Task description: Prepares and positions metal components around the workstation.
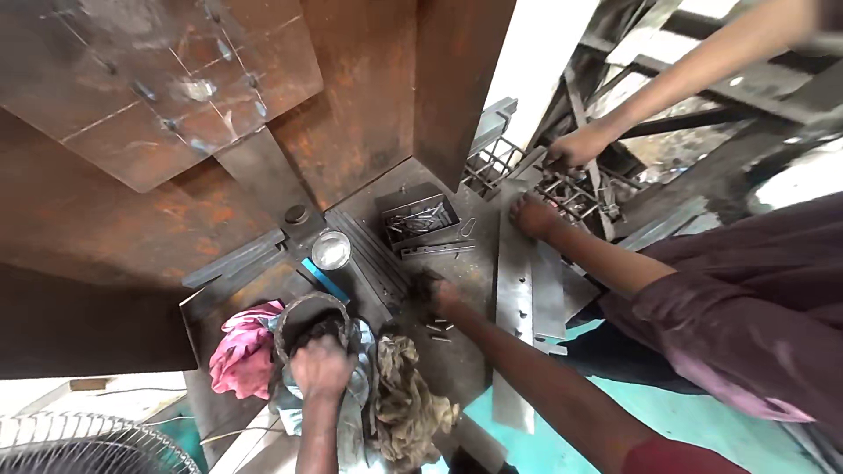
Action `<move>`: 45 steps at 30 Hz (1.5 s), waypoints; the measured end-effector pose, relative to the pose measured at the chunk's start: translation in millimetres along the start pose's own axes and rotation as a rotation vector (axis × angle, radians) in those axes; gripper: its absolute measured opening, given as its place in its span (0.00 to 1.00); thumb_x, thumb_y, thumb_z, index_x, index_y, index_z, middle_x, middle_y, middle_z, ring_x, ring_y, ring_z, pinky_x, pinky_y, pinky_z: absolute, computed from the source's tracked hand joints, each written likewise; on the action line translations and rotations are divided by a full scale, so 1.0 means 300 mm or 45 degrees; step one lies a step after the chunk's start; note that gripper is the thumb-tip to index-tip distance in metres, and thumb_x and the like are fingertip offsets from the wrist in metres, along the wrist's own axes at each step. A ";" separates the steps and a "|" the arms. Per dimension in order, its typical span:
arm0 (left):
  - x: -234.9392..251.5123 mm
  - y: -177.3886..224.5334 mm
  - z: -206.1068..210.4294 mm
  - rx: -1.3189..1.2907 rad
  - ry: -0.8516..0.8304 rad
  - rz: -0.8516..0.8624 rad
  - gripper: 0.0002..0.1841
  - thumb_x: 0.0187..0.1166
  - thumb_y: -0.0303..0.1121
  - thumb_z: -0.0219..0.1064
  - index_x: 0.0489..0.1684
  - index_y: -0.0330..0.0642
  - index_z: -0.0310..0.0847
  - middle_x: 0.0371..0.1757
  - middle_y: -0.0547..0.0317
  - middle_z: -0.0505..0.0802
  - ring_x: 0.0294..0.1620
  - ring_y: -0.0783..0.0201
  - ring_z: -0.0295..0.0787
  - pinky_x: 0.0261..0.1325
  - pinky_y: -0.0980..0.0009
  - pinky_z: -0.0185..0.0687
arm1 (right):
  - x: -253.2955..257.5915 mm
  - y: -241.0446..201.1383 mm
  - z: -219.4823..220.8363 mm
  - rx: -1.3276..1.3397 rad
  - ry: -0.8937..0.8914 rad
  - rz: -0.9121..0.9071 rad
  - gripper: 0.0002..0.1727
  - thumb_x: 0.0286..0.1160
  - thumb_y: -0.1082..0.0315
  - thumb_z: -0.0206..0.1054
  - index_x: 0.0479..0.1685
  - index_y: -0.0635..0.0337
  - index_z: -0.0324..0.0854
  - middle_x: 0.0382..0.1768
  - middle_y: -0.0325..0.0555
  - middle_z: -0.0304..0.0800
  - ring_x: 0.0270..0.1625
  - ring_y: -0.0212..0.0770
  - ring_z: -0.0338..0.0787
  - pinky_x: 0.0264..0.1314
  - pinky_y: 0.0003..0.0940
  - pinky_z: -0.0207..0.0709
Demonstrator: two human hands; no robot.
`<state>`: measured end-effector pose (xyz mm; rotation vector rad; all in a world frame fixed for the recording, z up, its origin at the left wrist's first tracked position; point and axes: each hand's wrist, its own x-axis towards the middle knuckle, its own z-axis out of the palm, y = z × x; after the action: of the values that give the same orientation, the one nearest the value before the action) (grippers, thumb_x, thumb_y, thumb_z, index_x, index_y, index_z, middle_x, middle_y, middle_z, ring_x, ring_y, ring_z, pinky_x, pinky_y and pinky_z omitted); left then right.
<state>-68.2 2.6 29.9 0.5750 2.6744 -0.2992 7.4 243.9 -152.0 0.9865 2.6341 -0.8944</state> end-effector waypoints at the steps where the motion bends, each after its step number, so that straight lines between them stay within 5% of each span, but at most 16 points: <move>1: 0.003 0.000 0.007 -0.011 0.029 0.004 0.32 0.79 0.64 0.60 0.62 0.44 0.87 0.58 0.42 0.93 0.62 0.40 0.90 0.59 0.40 0.81 | -0.005 0.002 0.002 -0.021 0.018 -0.003 0.23 0.74 0.62 0.72 0.68 0.58 0.84 0.66 0.62 0.87 0.69 0.64 0.86 0.70 0.65 0.78; 5: 0.008 0.002 0.005 -0.015 0.019 0.001 0.30 0.79 0.62 0.61 0.63 0.45 0.86 0.57 0.42 0.93 0.61 0.41 0.90 0.59 0.41 0.81 | -0.006 0.011 -0.004 -0.046 0.033 -0.073 0.25 0.72 0.60 0.74 0.69 0.58 0.83 0.66 0.62 0.87 0.68 0.65 0.87 0.67 0.67 0.79; 9: 0.005 0.010 0.002 -0.016 0.008 -0.009 0.30 0.79 0.61 0.63 0.61 0.44 0.87 0.59 0.42 0.93 0.64 0.42 0.89 0.62 0.41 0.80 | -0.022 -0.024 -0.016 -0.030 0.050 -0.032 0.30 0.72 0.59 0.75 0.77 0.51 0.80 0.85 0.52 0.71 0.81 0.59 0.77 0.75 0.63 0.75; 16: -0.005 0.013 -0.006 -0.032 -0.017 -0.043 0.29 0.79 0.59 0.64 0.57 0.40 0.88 0.59 0.40 0.93 0.65 0.40 0.88 0.63 0.40 0.79 | -0.013 -0.040 -0.027 -0.016 0.016 0.146 0.20 0.74 0.56 0.73 0.57 0.62 0.87 0.59 0.63 0.90 0.64 0.65 0.88 0.64 0.66 0.80; 20: 0.000 0.015 -0.001 -0.048 0.048 -0.039 0.26 0.77 0.56 0.67 0.53 0.40 0.89 0.56 0.41 0.94 0.62 0.40 0.89 0.61 0.40 0.79 | -0.083 -0.087 -0.061 -0.128 -0.018 0.063 0.20 0.73 0.64 0.73 0.63 0.62 0.86 0.68 0.62 0.85 0.74 0.64 0.81 0.72 0.62 0.76; 24: 0.004 0.024 -0.007 -0.050 0.062 -0.041 0.24 0.75 0.52 0.70 0.52 0.39 0.89 0.55 0.41 0.94 0.61 0.39 0.90 0.58 0.39 0.80 | -0.164 -0.186 0.012 -0.072 -0.138 -0.235 0.19 0.81 0.57 0.66 0.61 0.59 0.88 0.62 0.61 0.89 0.69 0.63 0.86 0.71 0.64 0.75; 28: 0.008 0.017 0.005 -0.054 0.084 -0.033 0.26 0.76 0.56 0.69 0.58 0.43 0.89 0.56 0.41 0.94 0.61 0.39 0.90 0.59 0.39 0.80 | -0.170 -0.218 0.094 0.049 -0.236 -0.139 0.18 0.78 0.67 0.68 0.65 0.60 0.86 0.66 0.64 0.87 0.71 0.66 0.84 0.73 0.66 0.74; 34: 0.004 0.015 0.003 -0.061 0.091 -0.029 0.25 0.76 0.56 0.70 0.52 0.40 0.90 0.53 0.40 0.94 0.59 0.39 0.90 0.57 0.39 0.80 | -0.182 -0.199 0.083 -0.137 -0.335 -0.289 0.18 0.82 0.63 0.65 0.68 0.53 0.86 0.63 0.62 0.89 0.68 0.65 0.87 0.69 0.66 0.76; 37: 0.004 0.016 -0.005 -0.044 0.028 -0.038 0.26 0.74 0.54 0.71 0.55 0.41 0.89 0.56 0.41 0.93 0.62 0.40 0.89 0.59 0.39 0.80 | -0.196 -0.182 0.067 0.232 -0.160 -0.453 0.16 0.76 0.65 0.70 0.59 0.61 0.89 0.57 0.61 0.92 0.64 0.61 0.89 0.70 0.62 0.77; 41: 0.000 0.007 -0.009 -0.086 0.002 -0.026 0.28 0.75 0.57 0.69 0.59 0.40 0.88 0.58 0.39 0.92 0.64 0.39 0.88 0.62 0.38 0.78 | -0.331 -0.256 -0.019 1.213 0.239 -0.959 0.10 0.67 0.76 0.73 0.45 0.71 0.89 0.43 0.49 0.93 0.42 0.31 0.90 0.50 0.28 0.86; 45: 0.005 0.013 -0.013 -0.053 -0.024 -0.030 0.29 0.75 0.59 0.67 0.59 0.42 0.88 0.59 0.42 0.93 0.65 0.40 0.88 0.62 0.39 0.78 | -0.433 -0.346 -0.127 1.542 0.382 -1.296 0.08 0.68 0.76 0.75 0.44 0.68 0.89 0.41 0.42 0.96 0.39 0.25 0.91 0.43 0.22 0.87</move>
<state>-69.0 7.9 32.2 0.5257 2.6643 -0.2532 40.0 135.6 -24.4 -0.3460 2.5913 -2.8979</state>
